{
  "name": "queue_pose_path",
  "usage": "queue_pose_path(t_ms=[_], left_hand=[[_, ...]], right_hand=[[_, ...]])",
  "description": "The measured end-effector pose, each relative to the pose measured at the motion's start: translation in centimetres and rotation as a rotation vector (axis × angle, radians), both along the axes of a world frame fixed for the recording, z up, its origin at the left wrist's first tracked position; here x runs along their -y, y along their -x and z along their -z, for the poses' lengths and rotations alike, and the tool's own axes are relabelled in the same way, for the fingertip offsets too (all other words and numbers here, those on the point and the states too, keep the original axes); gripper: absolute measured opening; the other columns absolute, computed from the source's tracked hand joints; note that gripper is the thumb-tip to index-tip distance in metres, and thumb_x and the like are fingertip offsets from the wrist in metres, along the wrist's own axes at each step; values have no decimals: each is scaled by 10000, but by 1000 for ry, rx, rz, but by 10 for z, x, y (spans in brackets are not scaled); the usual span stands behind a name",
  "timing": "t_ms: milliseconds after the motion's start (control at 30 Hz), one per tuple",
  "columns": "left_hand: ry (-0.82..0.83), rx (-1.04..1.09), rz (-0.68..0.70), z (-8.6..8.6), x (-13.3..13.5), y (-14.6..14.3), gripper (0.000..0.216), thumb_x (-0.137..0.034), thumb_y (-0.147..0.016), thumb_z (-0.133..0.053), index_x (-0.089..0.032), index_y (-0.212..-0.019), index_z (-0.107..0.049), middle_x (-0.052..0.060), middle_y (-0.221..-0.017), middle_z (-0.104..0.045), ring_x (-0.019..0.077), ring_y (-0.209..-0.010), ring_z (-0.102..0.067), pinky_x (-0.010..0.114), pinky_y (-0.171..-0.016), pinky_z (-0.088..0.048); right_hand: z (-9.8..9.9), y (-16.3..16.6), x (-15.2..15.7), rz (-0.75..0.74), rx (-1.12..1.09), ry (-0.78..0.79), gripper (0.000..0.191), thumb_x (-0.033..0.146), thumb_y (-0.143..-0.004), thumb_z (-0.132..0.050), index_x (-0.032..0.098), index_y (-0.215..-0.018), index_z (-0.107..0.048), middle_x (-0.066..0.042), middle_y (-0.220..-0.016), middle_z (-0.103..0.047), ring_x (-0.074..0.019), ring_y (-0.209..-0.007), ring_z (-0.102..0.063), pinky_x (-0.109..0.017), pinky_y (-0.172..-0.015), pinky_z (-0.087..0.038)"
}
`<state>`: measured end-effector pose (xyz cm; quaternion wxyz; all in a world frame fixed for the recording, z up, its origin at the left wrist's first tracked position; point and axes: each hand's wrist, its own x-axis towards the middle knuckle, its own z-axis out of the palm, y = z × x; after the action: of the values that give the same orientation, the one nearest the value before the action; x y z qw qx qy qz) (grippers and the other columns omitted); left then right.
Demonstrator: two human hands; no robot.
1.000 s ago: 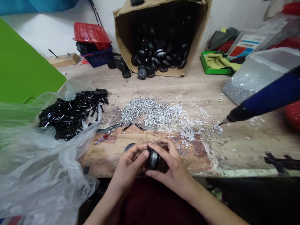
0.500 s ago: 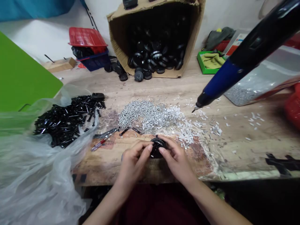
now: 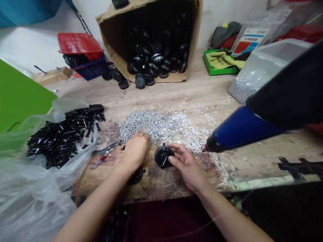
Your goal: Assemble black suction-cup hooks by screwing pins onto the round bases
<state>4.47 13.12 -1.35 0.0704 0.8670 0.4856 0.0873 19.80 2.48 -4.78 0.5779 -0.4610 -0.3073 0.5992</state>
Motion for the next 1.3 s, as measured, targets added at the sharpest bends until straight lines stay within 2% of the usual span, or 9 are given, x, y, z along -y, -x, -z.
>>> queue_pose_path(t_ms=[133,267,333,500,733,933,1100,1300], left_hand=[[-19,92,23,-10,17,3,114,-201,-828,-552,-163,-775,-645,65,-781,-669,216,-778,-630,311,-724,-478],[-35,514,98,-20,50,-1,80,-195,-837,-581,-186,-891,-640,57,-920,-706,184,-885,-648,314,-812,-497],[-60,621,113,-22,65,-4,94,-156,-841,-577,-191,-905,-637,68,-995,-706,186,-961,-638,350,-877,-482],[-131,696,92,-18,81,-5,157,-100,-828,-592,-184,-953,-636,84,-1030,-703,184,-999,-629,370,-908,-468],[-124,772,103,-18,85,3,178,-70,-806,-609,-194,-928,-647,54,-977,-701,177,-950,-639,356,-868,-492],[23,890,70,-21,92,8,162,-66,-810,-611,-201,-895,-641,31,-924,-683,154,-926,-633,314,-855,-496],[88,992,-27,-16,102,10,166,-79,-814,-612,-214,-906,-643,23,-954,-667,155,-947,-628,306,-854,-498],[141,919,14,-23,100,10,105,-101,-803,-636,-191,-852,-658,31,-901,-685,156,-912,-638,297,-823,-506]], right_hand=[[0,-2,-3,32,-39,-8,367,264,-693,-695,226,-1051,-622,-73,-1136,-665,-206,-1049,-626,-376,-924,-493],[-4,-3,-1,11,-37,-36,351,260,-706,-689,233,-1052,-637,-63,-1090,-691,-210,-1025,-642,-383,-911,-509],[-7,-3,2,-16,-2,-60,337,249,-736,-671,248,-1071,-636,-51,-1083,-693,-201,-1042,-635,-376,-925,-505],[-20,-1,10,-56,94,-123,336,191,-784,-622,293,-1103,-625,-18,-1148,-665,-174,-1109,-599,-372,-992,-465],[-36,-1,13,-91,204,-157,317,180,-782,-598,279,-1081,-635,-20,-1175,-658,-180,-1117,-603,-376,-974,-491],[-46,-7,13,-170,361,-222,327,146,-790,-579,279,-1081,-646,-21,-1184,-655,-187,-1118,-601,-434,-1030,-445],[-50,-7,13,-209,340,-206,334,157,-778,-588,278,-1085,-640,-26,-1181,-655,-194,-1113,-606,-443,-1007,-466],[-50,-7,16,-212,318,-170,321,137,-768,-590,264,-1057,-650,-18,-1133,-683,-174,-1070,-630,-401,-985,-487]])
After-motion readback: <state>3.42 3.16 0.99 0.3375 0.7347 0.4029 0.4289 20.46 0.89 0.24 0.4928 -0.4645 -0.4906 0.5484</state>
